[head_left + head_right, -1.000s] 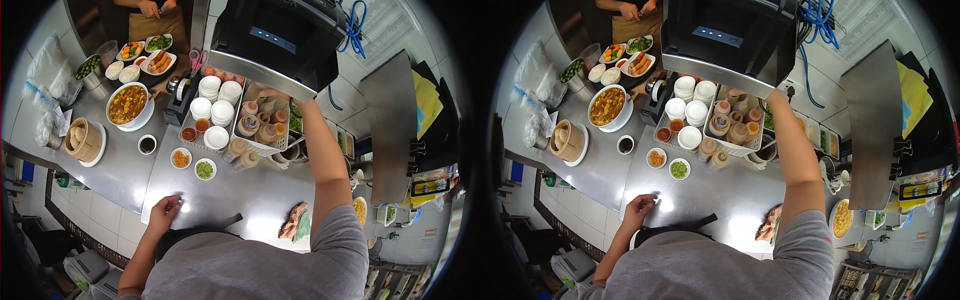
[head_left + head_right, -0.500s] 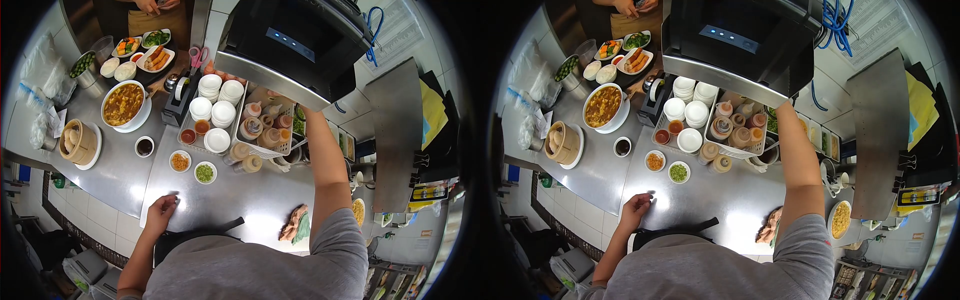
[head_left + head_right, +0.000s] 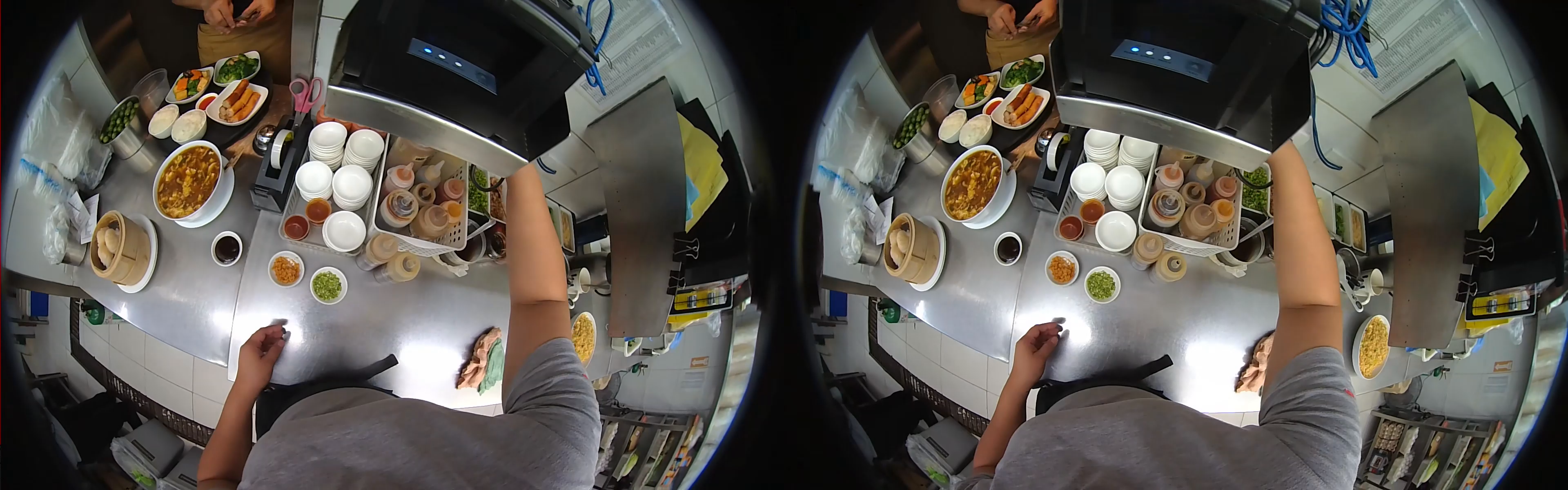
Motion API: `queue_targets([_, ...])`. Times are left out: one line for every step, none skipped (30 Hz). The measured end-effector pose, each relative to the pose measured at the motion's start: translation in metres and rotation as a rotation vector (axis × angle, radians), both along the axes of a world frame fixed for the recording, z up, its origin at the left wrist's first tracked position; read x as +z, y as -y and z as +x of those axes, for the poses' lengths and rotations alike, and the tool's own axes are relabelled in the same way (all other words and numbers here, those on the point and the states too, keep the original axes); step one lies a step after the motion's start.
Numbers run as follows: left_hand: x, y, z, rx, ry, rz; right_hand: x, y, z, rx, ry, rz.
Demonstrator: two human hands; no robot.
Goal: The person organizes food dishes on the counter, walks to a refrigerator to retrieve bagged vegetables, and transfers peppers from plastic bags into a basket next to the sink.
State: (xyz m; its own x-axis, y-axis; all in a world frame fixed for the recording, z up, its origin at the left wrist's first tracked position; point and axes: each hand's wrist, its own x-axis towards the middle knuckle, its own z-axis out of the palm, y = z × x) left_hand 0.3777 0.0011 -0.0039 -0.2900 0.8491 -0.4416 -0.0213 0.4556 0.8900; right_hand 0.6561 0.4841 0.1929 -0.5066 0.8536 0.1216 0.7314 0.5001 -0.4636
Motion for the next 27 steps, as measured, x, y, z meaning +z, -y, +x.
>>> queue_targets([-0.001,0.000,0.001,-0.005,-0.004,0.003,-0.004,0.003,-0.002,0.026,0.123,-0.004])
queue_targets([-0.003,-0.001,0.002,-0.012,-0.006,0.004,-0.011,0.007,-0.007,0.073,0.251,-0.029])
queue_targets([-0.005,-0.002,0.004,-0.004,-0.018,0.042,-0.019,0.010,-0.012,0.128,0.382,-0.066])
queue_targets([-0.005,-0.003,0.006,0.006,-0.031,0.080,-0.027,0.017,-0.018,0.176,0.486,-0.114])
queue_targets([-0.002,-0.006,0.008,0.003,-0.035,0.084,-0.033,0.023,-0.024,0.213,0.554,-0.147])
queue_targets([0.002,-0.008,0.009,-0.009,-0.036,0.077,-0.038,0.027,-0.029,0.230,0.586,-0.172])
queue_targets([0.005,-0.008,0.011,-0.022,-0.038,0.069,-0.039,0.030,-0.031,0.228,0.588,-0.184])
queue_targets([0.007,-0.007,0.012,-0.028,-0.046,0.069,-0.040,0.033,-0.032,0.223,0.580,-0.185])
queue_targets([0.008,-0.007,0.012,-0.036,-0.058,0.062,-0.042,0.034,-0.034,0.180,0.561,-0.151])
queue_targets([0.010,-0.008,0.011,-0.043,-0.072,0.059,-0.042,0.034,-0.034,0.136,0.541,-0.111])
queue_targets([0.014,-0.007,0.009,-0.050,-0.084,0.068,-0.040,0.029,-0.023,0.128,0.529,-0.103])
queue_targets([0.018,-0.005,0.008,-0.042,-0.110,0.069,-0.037,0.023,-0.005,0.138,0.336,-0.039])
queue_targets([0.020,-0.002,0.008,-0.033,-0.134,0.068,-0.034,0.020,0.008,0.148,0.145,0.024])
queue_targets([0.019,0.002,0.006,-0.018,-0.120,0.074,-0.003,0.046,0.013,0.165,-0.197,0.182])
queue_targets([0.019,0.005,0.004,-0.021,-0.123,0.077,0.009,0.043,0.032,-0.028,-0.147,0.129])
queue_targets([0.019,0.008,0.002,-0.016,-0.123,0.061,0.048,0.073,0.038,-0.102,-0.142,0.116])
queue_targets([0.020,0.010,0.001,-0.015,-0.124,0.047,0.055,0.084,0.054,-0.130,-0.327,0.162])
queue_targets([0.021,0.011,0.003,-0.029,-0.127,0.050,0.067,0.106,0.063,-0.167,-0.502,0.156])
queue_targets([0.022,0.011,0.005,-0.032,-0.126,0.054,0.082,0.129,0.070,-0.187,-0.503,0.160])
queue_targets([0.024,0.012,0.009,-0.042,-0.124,0.054,0.094,0.154,0.075,-0.259,-0.475,0.271])
queue_targets([0.026,0.012,0.012,-0.075,-0.126,0.048,0.098,0.173,0.081,-0.336,-0.441,0.378])
queue_targets([0.030,0.010,0.016,-0.099,-0.132,0.054,0.094,0.186,0.089,-0.313,-0.406,0.457])
queue_targets([0.033,0.009,0.020,-0.127,-0.142,0.064,0.093,0.206,0.093,-0.323,-0.322,0.481])
queue_targets([0.039,0.008,0.024,-0.155,-0.137,0.072,0.087,0.222,0.094,-0.324,-0.272,0.420])
queue_targets([0.039,0.007,0.026,-0.212,-0.142,0.080,0.079,0.236,0.095,-0.337,-0.221,0.362])
queue_targets([0.037,0.010,0.028,-0.207,-0.151,0.111,0.061,0.244,0.098,-0.310,-0.156,0.291])
queue_targets([0.034,0.014,0.031,-0.202,-0.155,0.140,0.038,0.250,0.101,-0.285,-0.093,0.212])
